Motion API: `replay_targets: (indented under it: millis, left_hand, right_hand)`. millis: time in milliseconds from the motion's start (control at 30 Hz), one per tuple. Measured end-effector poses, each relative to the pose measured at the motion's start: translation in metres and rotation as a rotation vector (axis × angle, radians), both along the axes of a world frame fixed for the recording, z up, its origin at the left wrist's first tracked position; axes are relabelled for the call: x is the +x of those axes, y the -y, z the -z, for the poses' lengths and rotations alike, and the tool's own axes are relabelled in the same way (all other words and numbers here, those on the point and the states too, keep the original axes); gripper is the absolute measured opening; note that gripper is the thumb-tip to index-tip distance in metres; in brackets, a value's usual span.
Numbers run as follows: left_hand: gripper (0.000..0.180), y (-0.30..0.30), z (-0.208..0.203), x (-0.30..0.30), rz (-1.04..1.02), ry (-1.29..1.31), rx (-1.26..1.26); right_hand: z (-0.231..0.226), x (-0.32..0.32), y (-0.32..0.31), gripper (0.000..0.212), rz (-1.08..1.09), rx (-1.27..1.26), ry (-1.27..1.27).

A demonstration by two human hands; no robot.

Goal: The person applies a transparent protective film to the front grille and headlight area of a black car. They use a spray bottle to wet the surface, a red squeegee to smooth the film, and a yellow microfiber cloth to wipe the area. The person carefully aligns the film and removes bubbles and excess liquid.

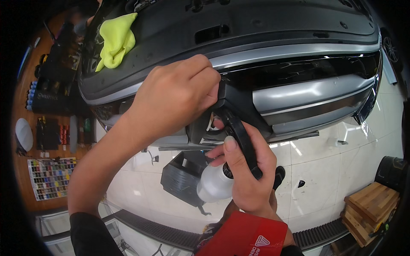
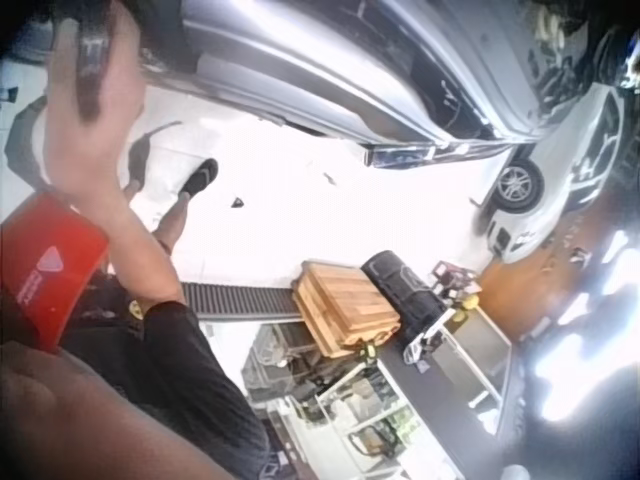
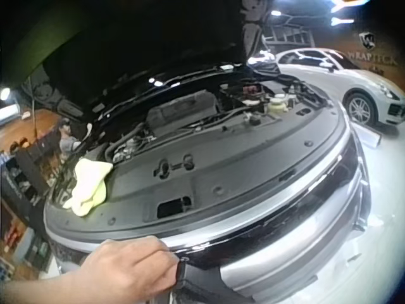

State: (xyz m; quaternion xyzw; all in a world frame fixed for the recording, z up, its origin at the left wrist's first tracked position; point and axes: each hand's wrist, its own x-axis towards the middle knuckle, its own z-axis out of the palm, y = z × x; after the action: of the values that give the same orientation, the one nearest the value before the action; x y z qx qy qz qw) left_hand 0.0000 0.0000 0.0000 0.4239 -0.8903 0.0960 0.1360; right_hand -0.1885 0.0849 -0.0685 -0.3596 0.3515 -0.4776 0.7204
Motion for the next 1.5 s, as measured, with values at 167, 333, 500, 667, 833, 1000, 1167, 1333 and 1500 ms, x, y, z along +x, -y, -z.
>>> replay_targets:
  millis: [167,333,500,667,833,1000,1167,1333,1500]
  left_hand:
    - [0.024,0.007,0.001,0.004,0.05,-0.067,0.023]
    - [0.025,0.01,0.0,0.005,0.045,-0.084,0.045]
    - [0.023,0.014,0.002,0.005,0.03,-0.173,0.11]
    - [0.021,0.011,0.005,0.006,0.032,-0.209,0.097]
    - [0.026,0.003,-0.009,0.003,-0.042,-0.143,0.188]
    - [0.028,0.003,-0.023,-0.003,-0.04,0.001,0.223]
    - [0.03,0.01,-0.027,-0.01,-0.065,0.039,0.253]
    - [0.027,0.009,-0.021,-0.012,-0.065,0.032,0.218]
    - [0.025,0.008,-0.014,-0.009,-0.015,0.033,0.153]
  right_hand:
    - [-0.009,0.009,0.002,0.033,0.113,0.1,0.081]
    - [-0.006,-0.013,0.001,0.038,0.037,-0.212,-0.278]
    - [0.006,-0.037,0.025,0.048,-0.047,-0.749,-0.622]
    - [-0.007,-0.057,0.043,0.057,-0.146,-0.923,-0.813]
    - [-0.01,-0.072,0.049,0.053,-0.074,-0.912,-0.798]
    - [-0.006,-0.078,0.036,0.048,-0.094,-0.804,-0.725]
    - [-0.002,-0.085,0.023,0.052,-0.134,-0.701,-0.664]
    - [0.006,-0.089,0.015,0.052,-0.127,-0.687,-0.671]
    - [0.012,-0.088,0.013,0.05,-0.113,-0.74,-0.689]
